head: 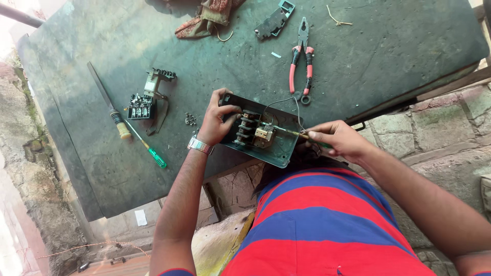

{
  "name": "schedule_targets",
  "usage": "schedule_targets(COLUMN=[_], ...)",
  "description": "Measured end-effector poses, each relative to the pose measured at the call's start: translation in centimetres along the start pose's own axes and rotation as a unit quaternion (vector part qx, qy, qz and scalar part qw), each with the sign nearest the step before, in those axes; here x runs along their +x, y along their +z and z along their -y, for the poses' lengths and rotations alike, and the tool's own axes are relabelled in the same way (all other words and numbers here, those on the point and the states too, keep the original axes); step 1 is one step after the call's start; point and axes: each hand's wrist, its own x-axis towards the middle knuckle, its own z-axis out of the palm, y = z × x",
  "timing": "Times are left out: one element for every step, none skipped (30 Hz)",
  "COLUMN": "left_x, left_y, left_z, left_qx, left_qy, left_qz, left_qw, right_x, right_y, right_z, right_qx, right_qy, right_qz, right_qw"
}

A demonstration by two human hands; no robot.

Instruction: The person uses a screwdriver to adjust internal contacts and terminals inside a small electrical component housing. They then wipe a small black plastic part with a cloth and place it on the table.

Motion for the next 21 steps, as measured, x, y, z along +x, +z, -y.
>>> schedule_targets(left_x=[-0.2, -0.4, -0.6, -0.7, -0.7, -0.7, -0.7, -0.9, -0.9, -1.1, -1.3, -1.5, -1.7, -1.5, -1.3, -1.1, -0.5, 0.1, 0.8, 1.3, 2.0], left_y=[0.1, 0.1, 0.1, 0.2, 0.1, 0.1, 0.1, 0.0, 0.0, 0.1, 0.1, 0.1, 0.3, 0.2, 0.2, 0.2, 0.1, 0.0, -0.3, -0.5, -0.7], left_z=[-0.2, -0.5, -0.8, -1.0, -1.1, -1.1, -1.0, -1.0, -0.8, -0.7, -0.6, -0.6, -0.7, -0.9, -1.2, -1.7, -2.1, -2.5, -2.8, -3.1, -3.3], left_qx=[0.009, 0.014, 0.019, 0.022, 0.02, 0.017, 0.014, 0.016, 0.018, 0.019, 0.009, -0.003, -0.014, 0.002, 0.018, 0.033, 0.022, 0.011, 0.0, 0.009, 0.017], left_qy=[-0.017, -0.011, -0.006, -0.001, -0.004, -0.009, -0.013, -0.009, -0.005, -0.002, -0.009, -0.014, -0.02, -0.022, -0.023, -0.024, -0.033, -0.046, -0.059, -0.074, -0.089], left_qz=[0.0, -0.011, -0.022, -0.031, -0.04, -0.051, -0.061, -0.073, -0.085, -0.097, -0.121, -0.144, -0.167, -0.177, -0.187, -0.197, -0.197, -0.199, -0.2, -0.191, -0.181], left_qw=[1.0, 1.0, 1.0, 0.999, 0.999, 0.999, 0.998, 0.997, 0.996, 0.995, 0.993, 0.989, 0.986, 0.984, 0.982, 0.979, 0.98, 0.979, 0.978, 0.979, 0.979], right_x=[-0.1, -0.5, -1.0, -1.6, -2.3, -3.3, -4.3, -5.5, -6.7, -7.7, -8.4, -8.9, -9.0, -8.9, -8.6, -8.1, -7.6, -7.1, -6.8, -6.6, -6.4], right_y=[0.2, 0.1, 0.0, -0.4, -1.0, -2.1, -3.1, -4.3, -5.5, -6.5, -7.2, -7.7, -7.9, -7.8, -7.5, -7.2, -6.8, -6.1, -5.3, -4.7, -4.0], right_z=[-0.5, -0.9, -1.4, -1.8, -2.1, -2.3, -2.6, -2.8, -3.1, -3.7, -4.2, -4.7, -5.3, -5.9, -6.3, -6.5, -6.6, -6.6, -6.7, -6.6, -6.6], right_qx=[-0.046, -0.092, -0.137, -0.181, -0.203, -0.226, -0.249, -0.229, -0.21, -0.21, -0.21, -0.21, -0.23, -0.248, -0.266, -0.257, -0.247, -0.24, -0.233, -0.228, -0.224], right_qy=[-0.016, -0.051, -0.086, -0.119, -0.117, -0.114, -0.111, -0.092, -0.073, -0.069, -0.066, -0.062, -0.04, -0.02, 0.0, -0.021, -0.042, -0.061, -0.068, -0.073, -0.079], right_qz=[-0.024, -0.03, -0.036, -0.044, -0.057, -0.07, -0.083, -0.089, -0.096, -0.101, -0.106, -0.111, -0.104, -0.1, -0.095, -0.088, -0.082, -0.071, -0.071, -0.067, -0.063], right_qw=[0.999, 0.994, 0.986, 0.975, 0.971, 0.965, 0.959, 0.965, 0.97, 0.97, 0.97, 0.969, 0.967, 0.963, 0.959, 0.962, 0.965, 0.966, 0.968, 0.968, 0.969])
